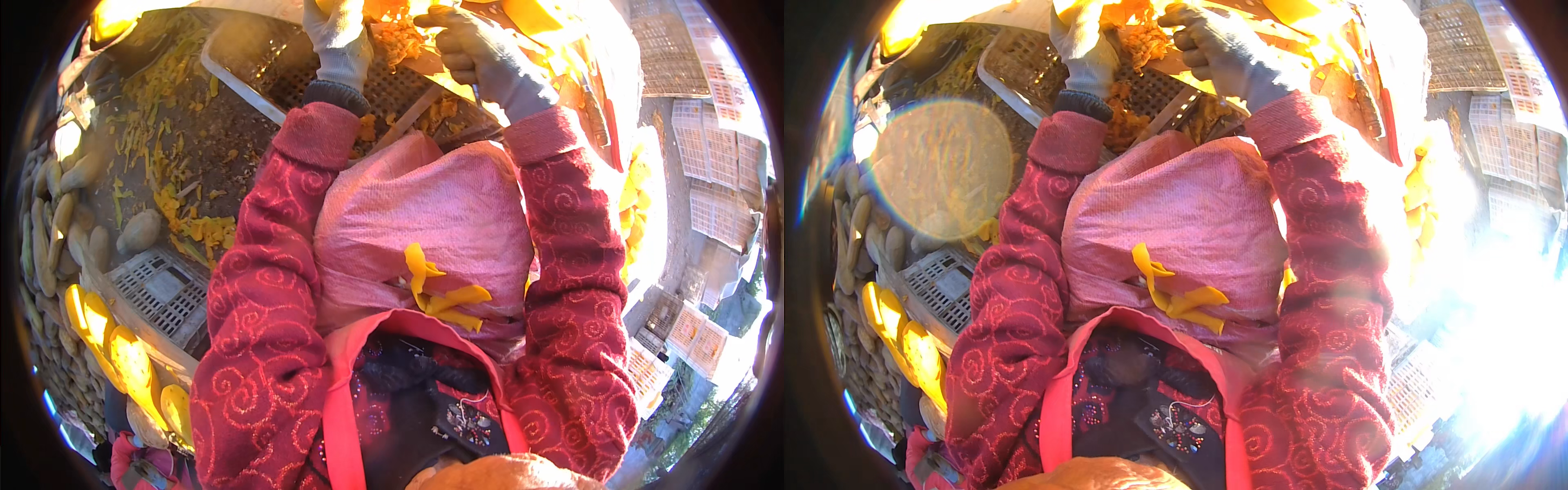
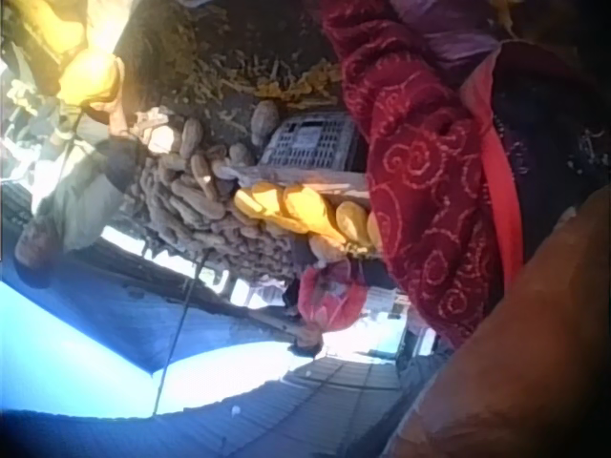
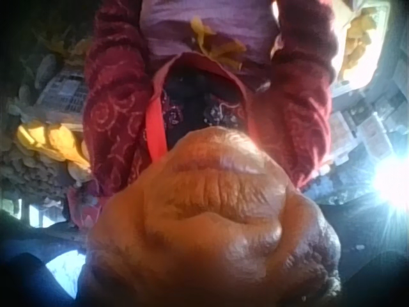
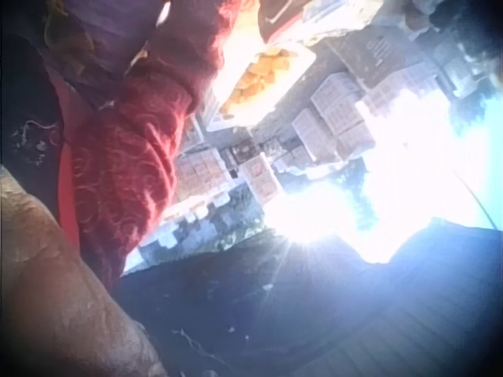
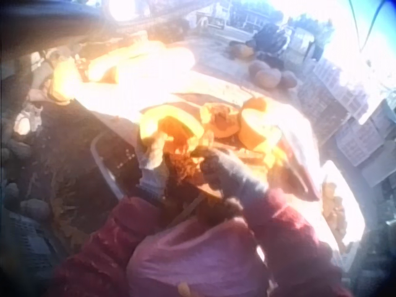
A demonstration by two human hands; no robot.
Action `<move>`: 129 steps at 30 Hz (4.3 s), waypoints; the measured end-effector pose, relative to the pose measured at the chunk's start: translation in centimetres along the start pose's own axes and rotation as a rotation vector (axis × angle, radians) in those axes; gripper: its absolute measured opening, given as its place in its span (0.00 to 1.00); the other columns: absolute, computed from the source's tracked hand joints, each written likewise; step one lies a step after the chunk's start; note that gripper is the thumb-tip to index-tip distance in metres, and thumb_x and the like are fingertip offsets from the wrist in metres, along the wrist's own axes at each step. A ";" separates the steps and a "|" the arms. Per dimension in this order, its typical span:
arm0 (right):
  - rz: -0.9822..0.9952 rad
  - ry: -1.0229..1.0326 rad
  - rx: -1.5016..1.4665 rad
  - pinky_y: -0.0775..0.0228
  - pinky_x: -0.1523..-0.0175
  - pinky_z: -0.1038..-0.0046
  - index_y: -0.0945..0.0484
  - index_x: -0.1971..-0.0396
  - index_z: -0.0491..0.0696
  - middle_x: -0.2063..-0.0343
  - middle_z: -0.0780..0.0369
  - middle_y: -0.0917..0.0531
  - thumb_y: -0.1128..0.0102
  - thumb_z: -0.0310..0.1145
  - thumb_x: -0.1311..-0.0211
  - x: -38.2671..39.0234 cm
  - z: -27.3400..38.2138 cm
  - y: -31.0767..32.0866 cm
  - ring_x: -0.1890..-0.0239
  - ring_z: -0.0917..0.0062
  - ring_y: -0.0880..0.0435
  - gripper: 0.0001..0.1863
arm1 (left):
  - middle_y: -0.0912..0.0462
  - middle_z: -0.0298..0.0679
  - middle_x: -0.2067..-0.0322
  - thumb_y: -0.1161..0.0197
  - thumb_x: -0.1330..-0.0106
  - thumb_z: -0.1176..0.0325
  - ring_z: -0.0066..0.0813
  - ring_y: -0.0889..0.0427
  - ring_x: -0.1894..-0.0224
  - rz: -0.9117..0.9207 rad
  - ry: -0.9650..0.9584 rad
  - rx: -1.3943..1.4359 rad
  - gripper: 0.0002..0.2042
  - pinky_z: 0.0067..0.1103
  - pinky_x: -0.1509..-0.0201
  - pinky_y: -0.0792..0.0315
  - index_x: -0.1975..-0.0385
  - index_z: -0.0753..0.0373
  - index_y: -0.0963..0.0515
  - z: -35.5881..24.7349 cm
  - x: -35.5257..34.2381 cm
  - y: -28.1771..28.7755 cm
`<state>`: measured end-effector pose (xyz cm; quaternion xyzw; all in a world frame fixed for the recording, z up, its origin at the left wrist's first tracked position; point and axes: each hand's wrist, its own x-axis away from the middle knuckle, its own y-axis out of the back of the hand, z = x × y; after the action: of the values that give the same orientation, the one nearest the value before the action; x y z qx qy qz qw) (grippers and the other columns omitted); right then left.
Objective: The person peels a large yellow melon using a peeler, then slices it into smaller pieces with a knife. The melon pieces are placed into white plastic crates.
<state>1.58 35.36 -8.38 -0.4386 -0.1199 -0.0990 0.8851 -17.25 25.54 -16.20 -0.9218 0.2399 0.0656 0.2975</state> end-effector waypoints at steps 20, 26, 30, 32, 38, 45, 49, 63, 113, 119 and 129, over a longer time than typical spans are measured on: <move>-0.329 0.184 0.540 0.56 0.84 0.86 0.27 0.55 0.43 0.82 0.76 0.38 0.56 0.46 0.27 -0.4 -0.7 -3.7 0.86 0.93 0.43 0.20 | 0.25 0.34 0.67 0.38 0.34 0.71 0.21 0.25 0.70 -0.022 0.015 0.044 0.12 0.14 0.71 0.31 0.52 0.60 0.28 -0.8 -0.3 0.4; -0.574 0.197 0.481 0.60 0.86 0.85 0.23 0.59 0.47 0.86 0.77 0.41 0.48 0.40 0.31 3.0 -0.9 -6.8 0.90 0.94 0.49 0.12 | 0.25 0.33 0.68 0.38 0.35 0.71 0.19 0.26 0.72 -0.037 0.091 0.207 0.11 0.13 0.73 0.32 0.54 0.59 0.27 -1.4 -0.2 -0.4; -0.524 0.266 0.530 0.40 0.81 0.83 0.21 0.52 0.52 0.75 0.68 0.23 0.46 0.37 0.32 4.6 -0.3 -6.4 0.82 0.87 0.28 0.12 | 0.26 0.32 0.70 0.37 0.35 0.72 0.18 0.26 0.73 -0.056 0.134 0.323 0.11 0.12 0.74 0.32 0.55 0.58 0.26 -2.0 0.1 -0.9; -0.675 0.445 1.124 0.33 0.75 0.80 0.20 0.52 0.50 0.72 0.66 0.22 0.45 0.34 0.33 4.4 -0.3 -5.7 0.78 0.83 0.25 0.12 | 0.26 0.31 0.70 0.37 0.35 0.72 0.18 0.27 0.73 -0.067 0.141 0.368 0.10 0.12 0.75 0.33 0.55 0.58 0.26 -2.4 0.2 -1.0; -0.681 0.509 1.005 0.35 0.71 0.81 0.19 0.57 0.48 0.75 0.69 0.25 0.43 0.35 0.36 4.7 -0.9 -5.9 0.76 0.85 0.28 0.11 | 0.25 0.32 0.69 0.37 0.35 0.70 0.19 0.25 0.71 -0.093 0.154 0.334 0.11 0.13 0.73 0.31 0.54 0.58 0.26 -3.2 0.4 -1.4; -0.798 0.410 0.909 0.54 0.84 0.88 0.20 0.57 0.46 0.84 0.77 0.35 0.46 0.40 0.32 4.6 -1.7 -8.5 0.88 0.95 0.43 0.14 | 0.21 0.36 0.62 0.41 0.35 0.71 0.25 0.20 0.65 -0.006 0.235 0.391 0.14 0.20 0.66 0.24 0.50 0.61 0.28 -5.7 -1.1 -1.3; -0.716 0.536 0.620 0.51 0.82 0.88 0.20 0.55 0.48 0.83 0.77 0.33 0.40 0.37 0.33 8.0 -0.5 -11.7 0.86 0.94 0.40 0.12 | 0.21 0.36 0.62 0.44 0.33 0.70 0.24 0.19 0.67 -0.039 0.164 0.345 0.10 0.19 0.70 0.22 0.54 0.62 0.26 -8.0 -0.2 -2.5; -0.696 0.503 0.450 0.51 0.84 0.84 0.28 0.67 0.51 0.85 0.73 0.32 0.38 0.46 0.36 5.8 -2.7 -11.8 0.88 0.89 0.39 0.15 | 0.22 0.33 0.66 0.39 0.34 0.70 0.19 0.23 0.71 0.153 0.239 0.345 0.13 0.16 0.73 0.27 0.52 0.60 0.27 -15.3 6.6 -10.6; -0.874 0.759 0.519 0.53 0.85 0.82 0.30 0.70 0.50 0.90 0.74 0.35 0.31 0.44 0.41 13.4 -3.7 -10.3 0.90 0.90 0.42 0.17 | 0.23 0.35 0.62 0.43 0.32 0.54 0.25 0.22 0.57 0.323 0.556 0.214 0.16 0.22 0.58 0.25 0.59 0.62 0.24 -14.4 11.6 -13.2; -0.387 0.832 0.304 0.54 0.85 0.82 0.30 0.67 0.49 0.86 0.71 0.32 0.49 0.43 0.29 15.7 -4.7 -3.4 0.88 0.90 0.40 0.13 | 0.18 0.41 0.52 0.55 0.28 0.44 0.32 0.21 0.50 0.507 0.567 0.400 0.27 0.31 0.43 0.30 0.45 0.61 0.28 -14.3 12.0 -14.6; -0.870 0.688 0.854 0.28 0.67 0.73 0.38 0.41 0.52 0.69 0.63 0.26 0.55 0.32 0.27 23.6 -8.2 -5.2 0.73 0.80 0.26 0.17 | 0.21 0.48 0.57 0.57 0.27 0.47 0.44 0.21 0.54 0.416 0.599 0.150 0.26 0.39 0.43 0.26 0.49 0.68 0.29 -14.0 13.0 -15.6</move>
<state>23.62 24.06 -2.24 0.0915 -0.0260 -0.5219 0.8477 1.32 23.24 -0.14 -0.8073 0.5028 -0.1656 0.2610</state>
